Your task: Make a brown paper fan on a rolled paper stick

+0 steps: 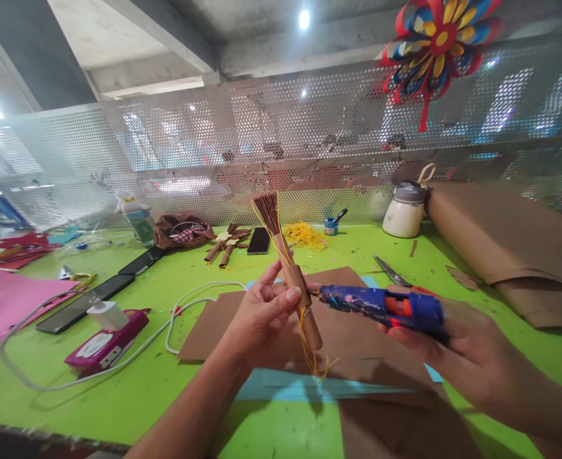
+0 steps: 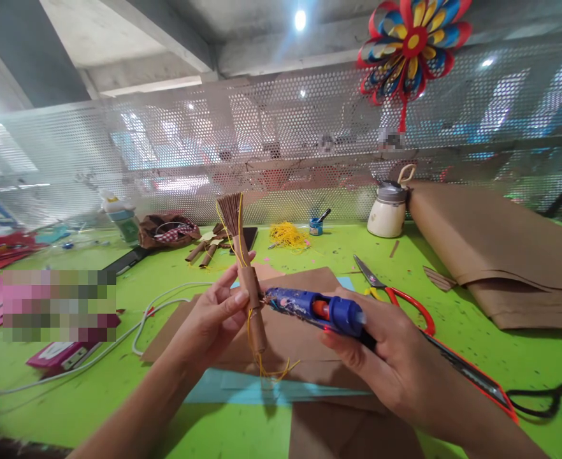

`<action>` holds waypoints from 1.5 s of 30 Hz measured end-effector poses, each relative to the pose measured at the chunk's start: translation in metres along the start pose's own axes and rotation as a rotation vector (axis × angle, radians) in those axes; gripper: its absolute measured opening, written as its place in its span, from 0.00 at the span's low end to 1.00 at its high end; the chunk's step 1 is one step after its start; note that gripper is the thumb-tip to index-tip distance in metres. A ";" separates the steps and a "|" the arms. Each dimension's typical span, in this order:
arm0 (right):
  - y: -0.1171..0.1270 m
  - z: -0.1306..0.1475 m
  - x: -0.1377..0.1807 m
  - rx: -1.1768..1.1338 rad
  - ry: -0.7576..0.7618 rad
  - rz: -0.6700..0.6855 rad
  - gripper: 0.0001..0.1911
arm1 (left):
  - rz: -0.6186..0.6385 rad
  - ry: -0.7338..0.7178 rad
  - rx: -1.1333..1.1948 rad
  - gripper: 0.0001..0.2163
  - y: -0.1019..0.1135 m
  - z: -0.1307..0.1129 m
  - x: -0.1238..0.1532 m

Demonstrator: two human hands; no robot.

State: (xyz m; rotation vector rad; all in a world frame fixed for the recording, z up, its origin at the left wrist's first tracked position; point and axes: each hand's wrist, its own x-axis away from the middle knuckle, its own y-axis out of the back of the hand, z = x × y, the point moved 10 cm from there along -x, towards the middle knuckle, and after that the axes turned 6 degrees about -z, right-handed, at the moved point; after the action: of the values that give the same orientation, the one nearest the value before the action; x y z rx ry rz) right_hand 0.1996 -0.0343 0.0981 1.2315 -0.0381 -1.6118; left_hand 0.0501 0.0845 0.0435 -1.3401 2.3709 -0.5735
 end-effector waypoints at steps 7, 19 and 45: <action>0.000 0.000 0.001 -0.097 -0.048 0.010 0.03 | 0.026 -0.016 -0.050 0.37 -0.003 -0.002 0.001; -0.002 0.000 0.001 -0.023 0.013 -0.003 0.05 | -0.038 0.012 -0.004 0.37 0.003 0.001 0.000; 0.005 0.006 0.011 0.082 0.101 0.012 0.20 | -0.042 0.000 -0.050 0.34 0.003 -0.004 0.002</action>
State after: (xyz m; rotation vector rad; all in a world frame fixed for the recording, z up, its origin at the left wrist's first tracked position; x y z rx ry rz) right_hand 0.1994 -0.0474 0.0965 1.3718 -0.0482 -1.5485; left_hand 0.0452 0.0854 0.0448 -1.4139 2.3776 -0.5292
